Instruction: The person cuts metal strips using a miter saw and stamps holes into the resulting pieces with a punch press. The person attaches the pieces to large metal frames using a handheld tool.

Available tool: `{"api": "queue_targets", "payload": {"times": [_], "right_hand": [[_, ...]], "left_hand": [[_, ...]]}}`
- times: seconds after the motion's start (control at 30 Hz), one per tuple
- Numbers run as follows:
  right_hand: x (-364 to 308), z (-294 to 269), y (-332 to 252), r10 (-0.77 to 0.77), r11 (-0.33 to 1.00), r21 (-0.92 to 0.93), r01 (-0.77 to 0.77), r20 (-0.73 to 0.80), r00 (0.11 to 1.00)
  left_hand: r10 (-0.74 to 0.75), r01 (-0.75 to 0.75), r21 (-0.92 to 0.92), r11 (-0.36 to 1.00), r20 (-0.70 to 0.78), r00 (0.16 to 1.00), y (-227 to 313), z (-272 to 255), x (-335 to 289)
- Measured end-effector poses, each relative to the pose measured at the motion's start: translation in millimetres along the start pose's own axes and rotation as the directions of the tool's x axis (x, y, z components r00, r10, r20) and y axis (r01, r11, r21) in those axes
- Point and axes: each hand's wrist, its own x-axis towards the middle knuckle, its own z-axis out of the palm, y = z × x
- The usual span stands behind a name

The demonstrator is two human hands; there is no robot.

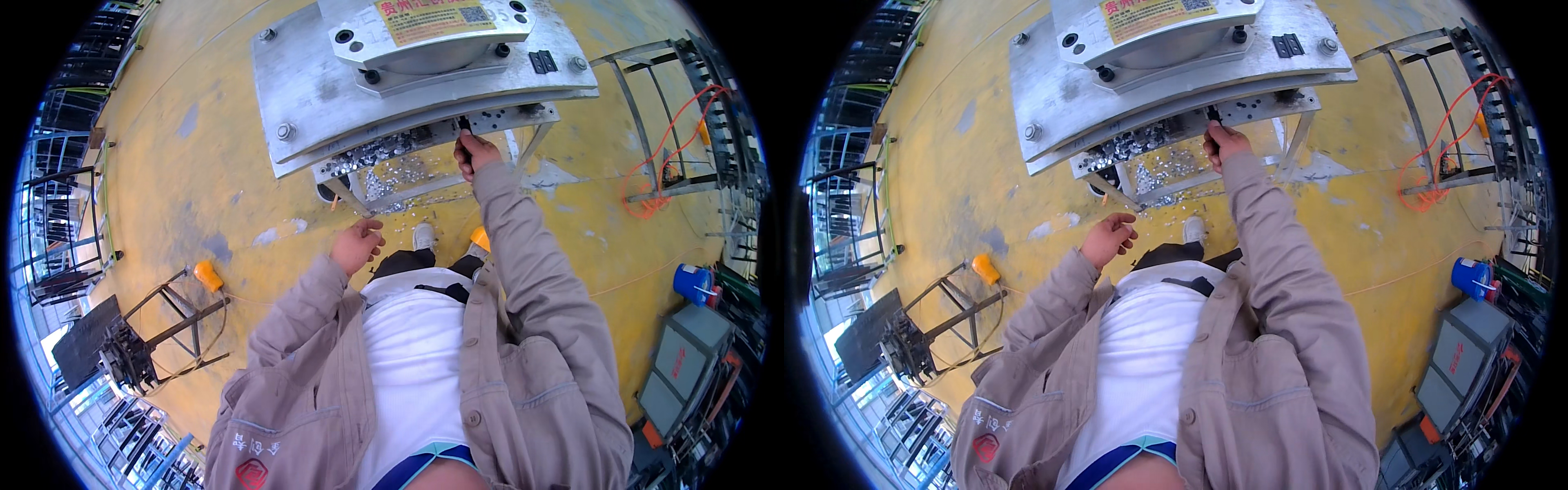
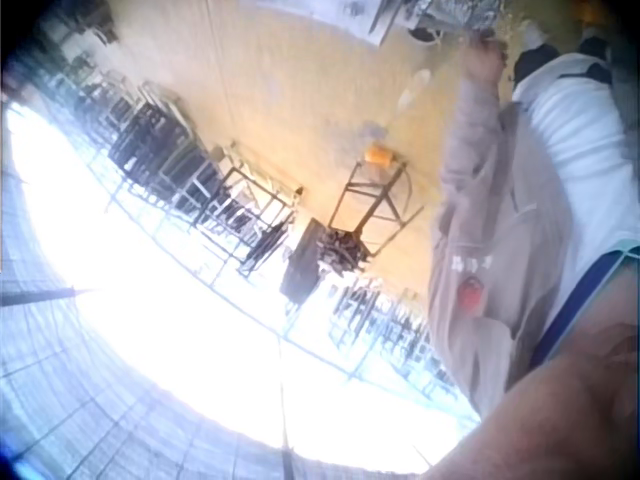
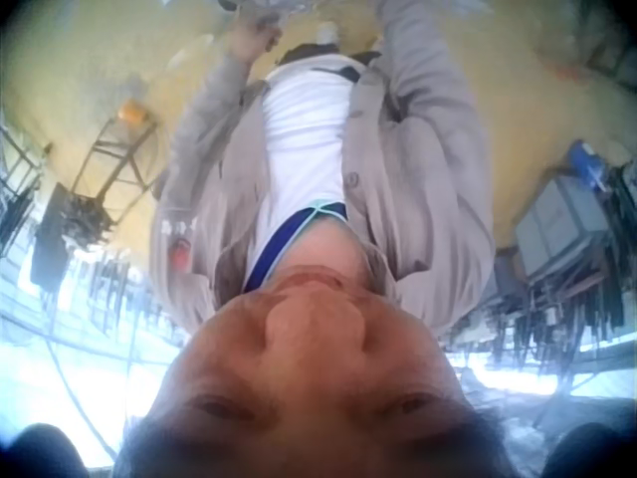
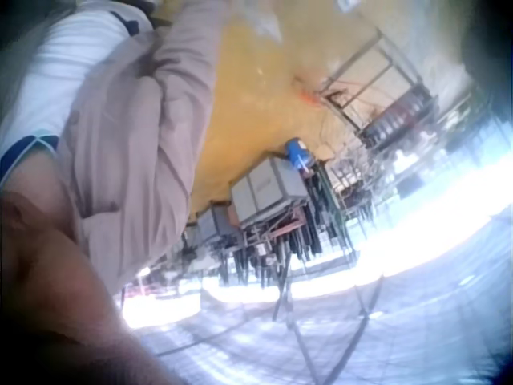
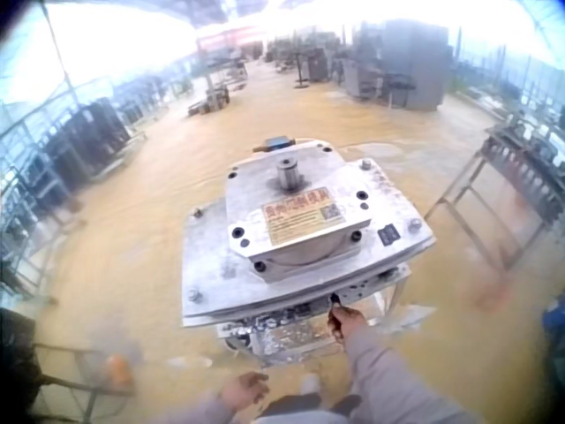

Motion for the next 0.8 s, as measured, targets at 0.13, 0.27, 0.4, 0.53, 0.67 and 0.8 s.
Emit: {"api": "queue_targets", "payload": {"times": [0.13,0.27,0.4,0.53,0.67,0.8], "right_hand": [[4.1,-2.8,3.4,-0.006,0.999,0.040,0.005,0.026,1.000],[6.1,-2.0,3.8,-0.007,0.999,0.036,0.007,0.011,1.000],[5.6,-2.9,6.0,-0.015,1.000,0.025,0.016,-0.005,1.000],[5.8,-4.0,7.9,-0.052,0.997,0.056,0.050,0.038,0.998],[-6.2,-3.6,17.8,-0.083,0.995,0.056,0.081,0.022,0.996],[-38.8,-38.8,63.0,-0.037,0.986,-0.164,0.033,-0.022,0.999]], "left_hand": [[-0.042,0.043,-0.098,0.994,0.016,0.999,-15.3,5.2,-5.9],[-0.026,0.031,-0.102,0.994,0.049,0.998,-14.2,16.1,-6.4],[0.012,-0.008,-0.049,0.999,0.087,0.996,-5.0,22.4,-8.1],[0.054,-0.061,0.052,0.997,0.125,0.991,0.4,23.7,-3.2],[0.252,-0.283,0.221,0.933,0.160,0.954,19.3,32.7,1.2],[0.637,-0.661,0.345,0.667,0.197,0.746,84.6,63.3,1.9]]}}
